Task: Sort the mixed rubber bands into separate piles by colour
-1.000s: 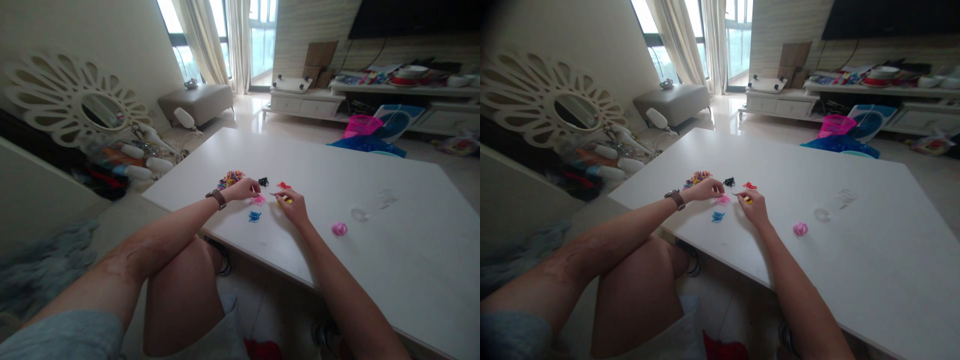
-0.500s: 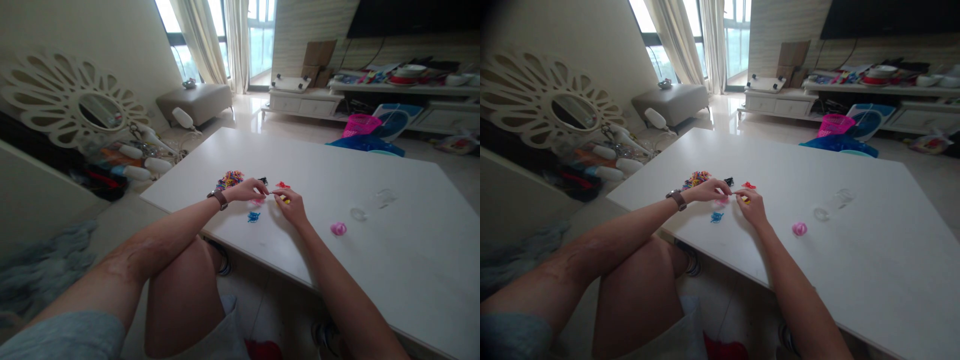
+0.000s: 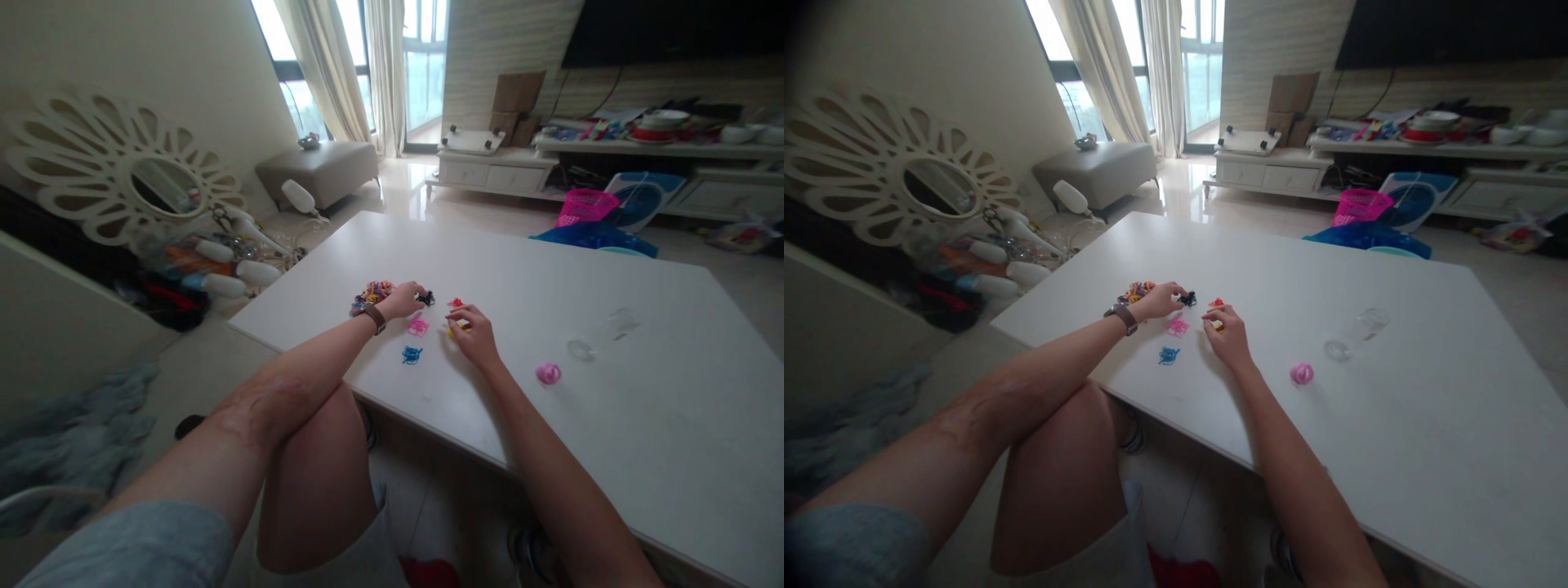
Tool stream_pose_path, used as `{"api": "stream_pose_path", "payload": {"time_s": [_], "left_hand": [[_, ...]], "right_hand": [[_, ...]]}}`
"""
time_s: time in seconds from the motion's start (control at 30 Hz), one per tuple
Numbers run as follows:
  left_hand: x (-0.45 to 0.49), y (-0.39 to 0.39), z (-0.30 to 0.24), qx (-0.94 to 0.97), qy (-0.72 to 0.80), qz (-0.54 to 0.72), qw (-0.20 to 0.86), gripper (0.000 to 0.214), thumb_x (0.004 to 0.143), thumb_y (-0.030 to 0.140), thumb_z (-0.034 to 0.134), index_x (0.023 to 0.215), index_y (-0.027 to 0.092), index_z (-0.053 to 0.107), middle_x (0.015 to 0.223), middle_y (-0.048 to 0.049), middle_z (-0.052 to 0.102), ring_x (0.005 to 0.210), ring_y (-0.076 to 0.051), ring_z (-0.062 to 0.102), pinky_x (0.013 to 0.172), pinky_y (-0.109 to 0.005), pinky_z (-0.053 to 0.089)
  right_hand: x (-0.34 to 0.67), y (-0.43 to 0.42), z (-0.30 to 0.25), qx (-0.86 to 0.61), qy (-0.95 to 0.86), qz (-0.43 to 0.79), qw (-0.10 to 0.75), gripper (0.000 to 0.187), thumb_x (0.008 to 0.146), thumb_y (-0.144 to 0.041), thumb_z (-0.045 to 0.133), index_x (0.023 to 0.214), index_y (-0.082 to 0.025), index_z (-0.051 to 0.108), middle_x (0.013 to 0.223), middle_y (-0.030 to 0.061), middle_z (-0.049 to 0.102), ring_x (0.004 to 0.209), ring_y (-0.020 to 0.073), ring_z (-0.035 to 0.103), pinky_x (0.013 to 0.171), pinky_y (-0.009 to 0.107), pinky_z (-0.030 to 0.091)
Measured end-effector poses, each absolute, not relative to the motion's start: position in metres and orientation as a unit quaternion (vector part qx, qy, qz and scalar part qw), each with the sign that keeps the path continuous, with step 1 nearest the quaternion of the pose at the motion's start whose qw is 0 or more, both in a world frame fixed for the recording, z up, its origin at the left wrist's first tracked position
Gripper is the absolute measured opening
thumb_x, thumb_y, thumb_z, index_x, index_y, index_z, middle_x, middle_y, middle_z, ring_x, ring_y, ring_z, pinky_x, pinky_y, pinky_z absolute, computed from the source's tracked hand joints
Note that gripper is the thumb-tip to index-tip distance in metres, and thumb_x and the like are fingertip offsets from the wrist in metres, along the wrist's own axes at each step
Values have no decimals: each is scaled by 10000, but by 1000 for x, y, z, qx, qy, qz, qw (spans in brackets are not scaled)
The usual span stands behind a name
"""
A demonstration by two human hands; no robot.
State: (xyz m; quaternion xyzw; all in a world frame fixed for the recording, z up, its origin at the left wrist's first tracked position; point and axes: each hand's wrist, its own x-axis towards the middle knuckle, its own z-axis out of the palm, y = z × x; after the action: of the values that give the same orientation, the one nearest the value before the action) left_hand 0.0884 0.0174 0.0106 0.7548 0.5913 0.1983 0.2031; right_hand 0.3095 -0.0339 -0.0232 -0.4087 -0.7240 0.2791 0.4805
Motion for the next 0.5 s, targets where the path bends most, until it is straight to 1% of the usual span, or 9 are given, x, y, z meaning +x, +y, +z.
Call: {"api": "stream_pose_path", "payload": {"time_s": [0.13,0.27,0.33,0.4,0.5], "left_hand": [[87,16,16,757,586,209,202,247,768,135,677,987,146,792,1072,-109,727,1025,-246,663,1001,-329,500],[70,16,23,724,617,244,190,258,775,158,671,1004,153,790,1058,-93,740,997,-222,660,971,-317,502],[57,16,26,684,650,272,188,283,778,151,649,1025,145,787,1022,-94,747,939,-204,666,911,-302,517],[43,15,28,641,681,300,190,288,778,154,636,1023,126,785,960,-102,753,860,-191,666,817,-284,529],[22,10,28,607,704,317,189,222,758,178,665,934,131,791,868,-86,757,788,-175,656,745,-258,515]], "right_hand": [[309,-33,-24,-412,-722,283,480,163,855,-287,608,827,-209,748,968,81,688,854,193,670,627,281,592],[308,-33,-24,-411,-721,287,479,161,851,-282,608,835,-206,748,965,77,681,840,186,667,625,278,585],[308,-33,-24,-409,-721,288,479,159,847,-280,607,834,-206,747,967,75,677,828,182,664,625,279,583],[308,-33,-24,-409,-721,291,478,158,846,-282,607,829,-208,745,965,72,674,812,178,661,631,285,582],[308,-33,-24,-407,-721,295,476,154,843,-284,609,825,-207,741,954,68,671,790,175,662,637,294,580]]}}
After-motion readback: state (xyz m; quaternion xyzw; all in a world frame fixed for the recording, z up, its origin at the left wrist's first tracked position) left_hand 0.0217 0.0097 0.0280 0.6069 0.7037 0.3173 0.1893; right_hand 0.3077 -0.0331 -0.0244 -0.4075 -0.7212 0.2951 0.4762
